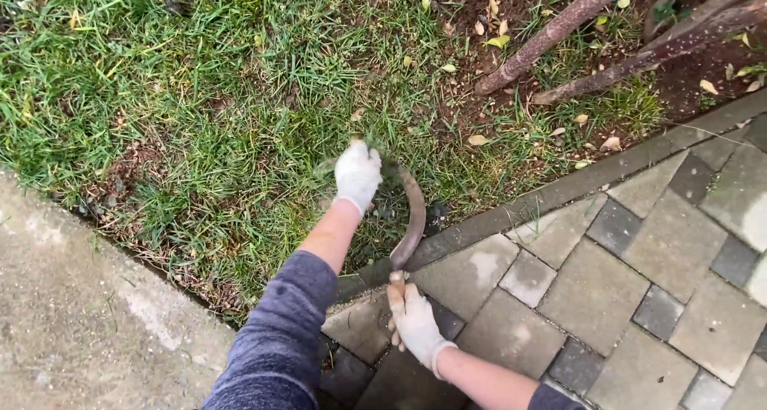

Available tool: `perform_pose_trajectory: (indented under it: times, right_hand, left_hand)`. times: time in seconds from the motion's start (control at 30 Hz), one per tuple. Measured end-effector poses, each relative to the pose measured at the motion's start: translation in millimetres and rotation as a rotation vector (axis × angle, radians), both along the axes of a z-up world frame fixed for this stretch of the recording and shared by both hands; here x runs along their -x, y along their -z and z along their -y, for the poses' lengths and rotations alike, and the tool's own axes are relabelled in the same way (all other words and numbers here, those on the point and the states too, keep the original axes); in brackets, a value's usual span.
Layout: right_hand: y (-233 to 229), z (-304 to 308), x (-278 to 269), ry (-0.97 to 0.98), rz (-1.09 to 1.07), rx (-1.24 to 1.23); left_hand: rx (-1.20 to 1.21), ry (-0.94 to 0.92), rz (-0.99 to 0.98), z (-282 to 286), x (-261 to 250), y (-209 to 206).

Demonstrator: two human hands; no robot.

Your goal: The person uses a sickle to clear grass and weeds from the edge of a paved path and around the base of trees in a yard.

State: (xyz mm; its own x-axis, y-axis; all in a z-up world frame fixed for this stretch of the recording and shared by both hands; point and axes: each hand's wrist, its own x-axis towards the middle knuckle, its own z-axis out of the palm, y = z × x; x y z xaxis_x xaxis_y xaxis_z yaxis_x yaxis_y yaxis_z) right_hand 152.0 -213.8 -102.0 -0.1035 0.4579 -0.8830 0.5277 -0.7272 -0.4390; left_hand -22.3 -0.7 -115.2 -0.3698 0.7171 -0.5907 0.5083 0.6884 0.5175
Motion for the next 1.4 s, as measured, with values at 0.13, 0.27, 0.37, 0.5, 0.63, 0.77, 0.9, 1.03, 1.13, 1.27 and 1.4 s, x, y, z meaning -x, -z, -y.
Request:
perform_pose_trajectory:
  times: [0.13,0.27,0.37,0.5,0.63,0.77,0.9,1.03,1.13,1.27,1.4]
  right_hand:
    - [-4,17,-8,-0.010,0.023,0.045]
    - [-21,-25,5,0.171,-0.063,-0.097]
    - [4,-53,-7,0.183,-0.052,-0.240]
    - [21,-71,-22,-0.014,-0.065,-0.316]
    - [31,-73,-30,-0.119,-0.048,-0.270]
    - [34,-88,-56,-0.363,0.085,-0.262]
    - [18,-116,-113,-0.364,0.082,-0.332]
    - [-8,-128,-143,-0.312,0.102,-0.317]
    - [-8,-132,-164,-0.466,0.184,-0.326]
    - [-1,-127,-147,-0.608,0.195,-0.359]
    - [12,-119,-142,-0.583,0.176,-0.347]
  left_hand:
    - [-0.076,-0.126,0.111,-20,37,-52]
    - [-0.156,0.187,-0.213,-7,67,-8]
    - [0.060,0.447,-0.352,17,55,-2]
    - [0.220,0.676,-0.398,46,21,-6]
    - [0.150,0.579,-0.394,54,10,67]
    - [0.042,0.548,-0.294,62,11,81]
    - [0.067,0.485,-0.239,61,9,81]
    - [0.100,0.428,-0.190,62,-2,69]
    - [0.093,0.437,-0.267,61,-6,105]
    - [-0.145,0.725,-0.463,73,-9,160]
    - [-0.470,0.764,-0.643,85,8,230]
